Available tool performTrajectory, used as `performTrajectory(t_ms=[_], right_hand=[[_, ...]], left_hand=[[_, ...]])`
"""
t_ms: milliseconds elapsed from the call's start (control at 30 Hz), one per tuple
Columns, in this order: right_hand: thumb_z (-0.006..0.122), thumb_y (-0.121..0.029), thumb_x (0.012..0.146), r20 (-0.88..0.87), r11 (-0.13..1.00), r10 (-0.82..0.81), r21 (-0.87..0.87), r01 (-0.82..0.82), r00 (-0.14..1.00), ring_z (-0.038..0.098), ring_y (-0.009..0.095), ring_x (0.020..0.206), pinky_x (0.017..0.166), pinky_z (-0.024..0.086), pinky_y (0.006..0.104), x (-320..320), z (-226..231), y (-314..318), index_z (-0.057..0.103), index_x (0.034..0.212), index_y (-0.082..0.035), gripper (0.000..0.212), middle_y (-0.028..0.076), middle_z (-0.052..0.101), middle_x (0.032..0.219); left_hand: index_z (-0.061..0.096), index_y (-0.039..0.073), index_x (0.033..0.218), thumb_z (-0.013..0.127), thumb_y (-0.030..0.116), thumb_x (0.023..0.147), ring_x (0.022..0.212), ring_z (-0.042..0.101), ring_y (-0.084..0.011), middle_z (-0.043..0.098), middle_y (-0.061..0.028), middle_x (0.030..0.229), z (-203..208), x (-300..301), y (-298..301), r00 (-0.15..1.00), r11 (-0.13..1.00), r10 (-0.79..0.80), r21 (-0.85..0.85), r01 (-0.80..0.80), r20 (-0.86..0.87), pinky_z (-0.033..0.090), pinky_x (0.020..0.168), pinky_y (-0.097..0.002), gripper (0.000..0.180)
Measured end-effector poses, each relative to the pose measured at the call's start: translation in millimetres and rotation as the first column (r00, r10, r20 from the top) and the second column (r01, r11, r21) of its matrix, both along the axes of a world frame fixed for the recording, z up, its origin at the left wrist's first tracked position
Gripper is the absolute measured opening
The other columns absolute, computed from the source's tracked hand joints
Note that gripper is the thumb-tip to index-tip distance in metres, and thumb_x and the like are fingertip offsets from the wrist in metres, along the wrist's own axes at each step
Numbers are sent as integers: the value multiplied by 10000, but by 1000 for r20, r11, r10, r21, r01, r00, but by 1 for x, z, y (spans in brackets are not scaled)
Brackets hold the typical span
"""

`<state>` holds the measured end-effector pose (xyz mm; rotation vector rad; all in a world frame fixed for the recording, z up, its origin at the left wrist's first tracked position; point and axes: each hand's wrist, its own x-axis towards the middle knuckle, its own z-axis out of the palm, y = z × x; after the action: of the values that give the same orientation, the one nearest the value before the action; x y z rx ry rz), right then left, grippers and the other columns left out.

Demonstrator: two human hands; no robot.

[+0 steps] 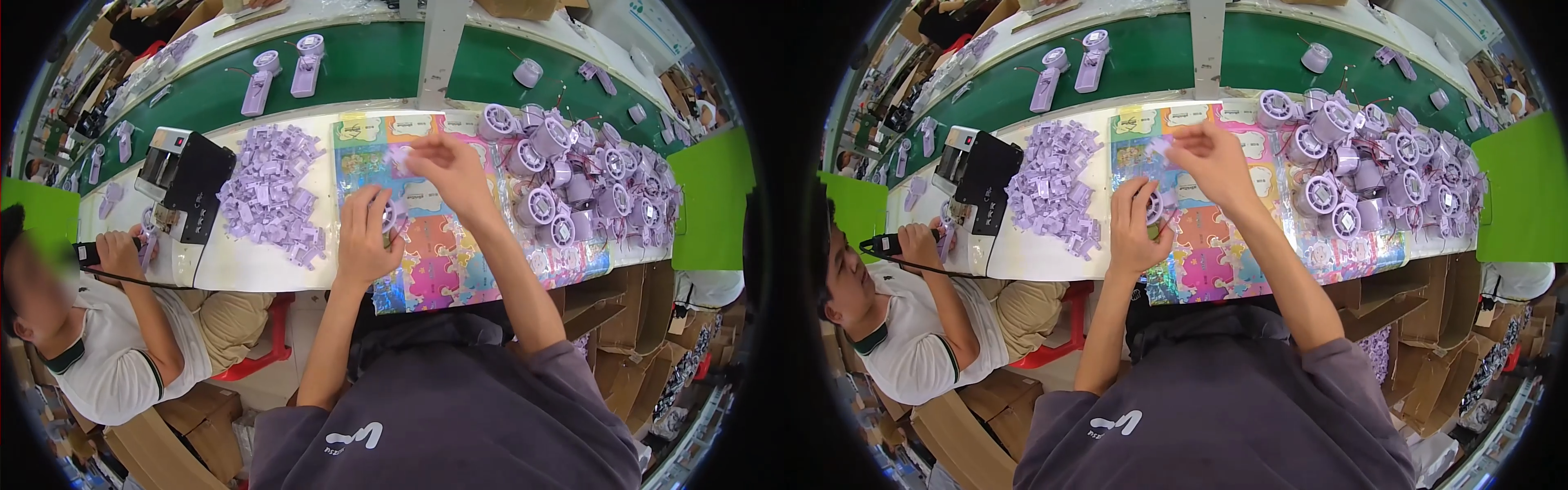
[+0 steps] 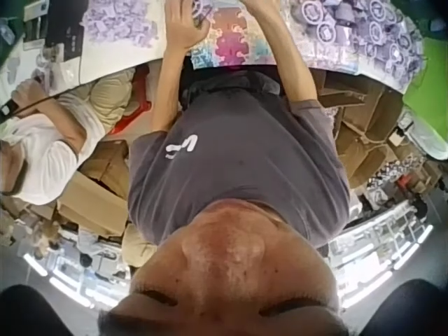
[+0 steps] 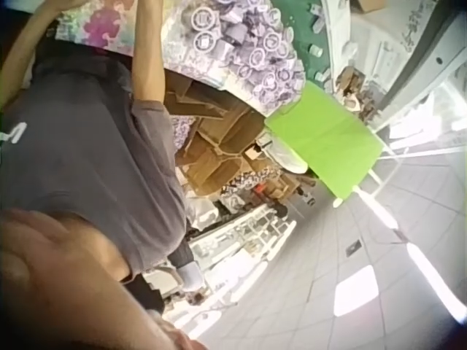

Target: The person assembles portable fans by attaching small plastic brackets and handles to fan head components by hand and placing the assembled units onto the conveyor belt.

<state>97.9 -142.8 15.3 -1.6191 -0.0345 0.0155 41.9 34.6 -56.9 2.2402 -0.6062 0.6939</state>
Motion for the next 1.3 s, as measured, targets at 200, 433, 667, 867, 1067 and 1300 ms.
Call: performTrajectory(t_ms=[200, 433, 667, 867, 1067, 1300], right_hand=[[702, -79, 917, -188, 992, -54, 105, 75, 981, 668, 118, 900, 820, 535, 262, -49, -33, -1, 696, 1147, 35, 257, 75, 719, 981], [679, -101, 929, -131, 989, -53, -142, 35, 990, 649, 93, 765, 689, 532, 248, -52, -52, 4, 705, 1148, 41, 263, 61, 706, 903], [663, -131, 960, -223, 994, 87, -45, -100, 971, 655, 104, 777, 689, 537, 253, -49, -49, 1, 634, 1182, 48, 286, 72, 694, 945], [681, -121, 957, -272, 992, 68, 124, -35, 960, 676, 126, 836, 723, 552, 249, -53, -49, -1, 604, 1125, 34, 241, 97, 701, 984], [698, -83, 939, -281, 981, 106, 184, -55, 954, 693, 146, 921, 776, 565, 275, -54, -50, -2, 601, 1116, 37, 234, 118, 708, 1016], [658, -23, 931, -76, 996, 84, 29, -82, 993, 690, 136, 779, 699, 565, 294, -85, -34, -7, 617, 1108, 49, 196, 114, 709, 924]], left_hand=[[523, -29, 1344, 727, 29, 658, 1203, 521, -411, 528, -212, 1273, 1, 0, -5, 999, 999, -23, 44, 21, 33, 447, 1027, -502, 718], [567, -24, 1315, 765, 5, 662, 1167, 548, -388, 541, -192, 1252, -3, -3, -8, 989, 995, 32, 94, -45, 142, 473, 982, -479, 683], [605, -3, 1253, 782, -7, 667, 1154, 556, -376, 546, -177, 1238, -5, -4, -7, 988, 994, 46, 89, -60, 149, 485, 963, -474, 612], [619, 19, 1199, 836, -3, 662, 1109, 563, -372, 546, -170, 1200, -8, -5, -9, 976, 991, 65, 102, -87, 209, 491, 922, -463, 579], [602, 39, 1181, 838, 3, 683, 1138, 561, -388, 532, -178, 1248, -3, -5, -7, 975, 993, 4, 118, -31, 222, 498, 931, -465, 553], [546, 6, 1133, 742, 143, 877, 1043, 645, -265, 643, -177, 1136, 21, -30, -14, 829, 876, -264, -483, -8, -494, 513, 890, -367, 351]])
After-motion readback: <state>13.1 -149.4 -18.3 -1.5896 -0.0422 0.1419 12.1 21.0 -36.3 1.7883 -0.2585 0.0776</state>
